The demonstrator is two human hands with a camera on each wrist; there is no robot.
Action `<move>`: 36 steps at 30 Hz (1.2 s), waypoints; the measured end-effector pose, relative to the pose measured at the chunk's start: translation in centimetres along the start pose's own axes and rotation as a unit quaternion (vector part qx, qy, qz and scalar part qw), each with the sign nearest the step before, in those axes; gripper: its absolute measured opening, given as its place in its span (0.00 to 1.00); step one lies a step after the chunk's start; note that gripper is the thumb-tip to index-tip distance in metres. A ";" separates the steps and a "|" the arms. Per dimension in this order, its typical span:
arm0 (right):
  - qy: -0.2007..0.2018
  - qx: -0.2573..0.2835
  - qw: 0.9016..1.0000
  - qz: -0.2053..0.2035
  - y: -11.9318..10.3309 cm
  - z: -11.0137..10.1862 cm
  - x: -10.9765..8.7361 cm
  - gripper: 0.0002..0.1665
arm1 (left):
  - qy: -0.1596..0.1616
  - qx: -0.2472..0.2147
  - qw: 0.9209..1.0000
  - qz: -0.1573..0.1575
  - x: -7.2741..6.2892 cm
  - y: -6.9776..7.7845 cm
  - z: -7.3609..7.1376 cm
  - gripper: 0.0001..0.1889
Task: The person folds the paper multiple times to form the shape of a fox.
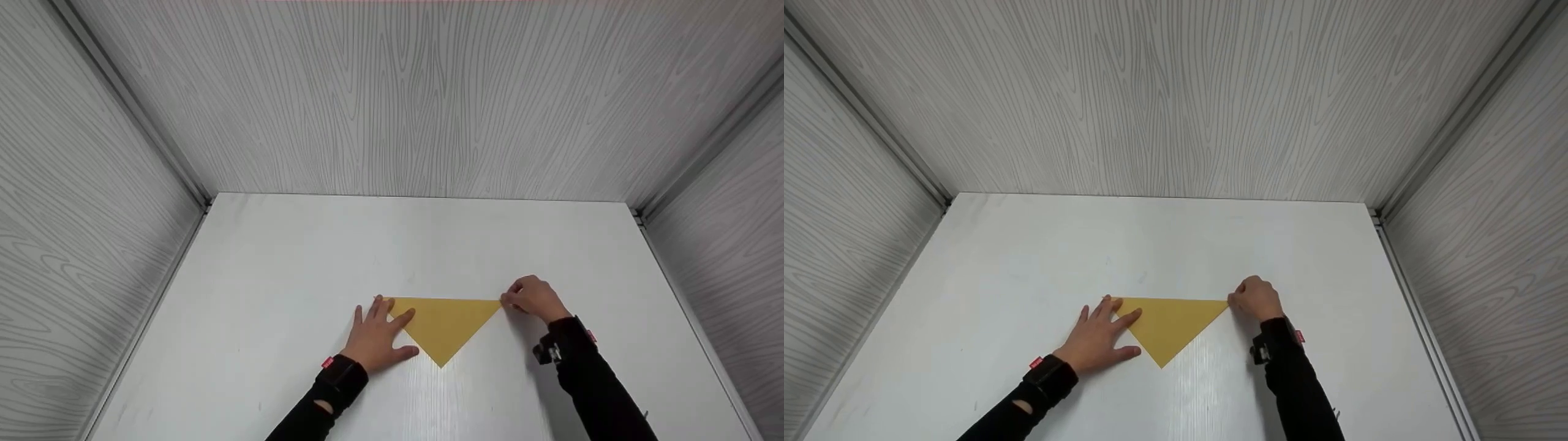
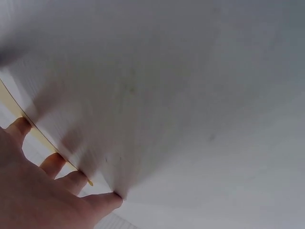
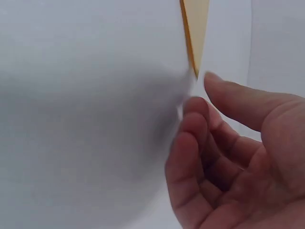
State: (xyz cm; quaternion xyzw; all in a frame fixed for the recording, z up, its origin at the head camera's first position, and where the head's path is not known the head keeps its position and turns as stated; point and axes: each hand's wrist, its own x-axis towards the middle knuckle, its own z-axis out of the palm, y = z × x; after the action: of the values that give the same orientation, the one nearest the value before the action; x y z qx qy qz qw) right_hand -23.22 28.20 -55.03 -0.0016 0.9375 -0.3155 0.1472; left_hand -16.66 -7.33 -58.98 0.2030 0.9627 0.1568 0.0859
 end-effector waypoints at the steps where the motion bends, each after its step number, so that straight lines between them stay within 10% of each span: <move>1: 0.016 -0.008 1.000 -0.012 -0.6 0.3 -0.2 0.11 | 0.000 0.005 1.000 0.000 -0.1 0.1 0.0 0.40; 6: 0.057 -0.051 0.995 -0.065 -3.9 2.4 -0.7 0.09 | 0.007 0.021 1.000 0.003 -0.4 0.7 0.1 0.38; 17: -0.005 -0.096 0.994 -0.056 -6.8 6.9 -0.6 0.14 | 0.048 0.066 0.997 0.016 -0.8 1.5 0.6 0.30; 30: -0.005 -0.090 0.995 -0.031 -7.1 7.4 0.5 0.20 | 0.125 0.110 0.985 0.040 0.7 2.4 0.8 0.25; 36: -0.012 -0.086 0.996 -0.032 -7.2 7.4 0.6 0.19 | 0.106 0.140 0.983 0.047 2.0 3.8 1.1 0.32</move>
State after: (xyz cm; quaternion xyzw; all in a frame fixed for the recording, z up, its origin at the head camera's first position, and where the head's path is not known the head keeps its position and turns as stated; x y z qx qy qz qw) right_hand -22.41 17.96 -56.53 -0.0482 0.9587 -0.2381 0.1480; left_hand -16.84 -2.90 -58.89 0.2397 0.9683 0.0454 -0.0537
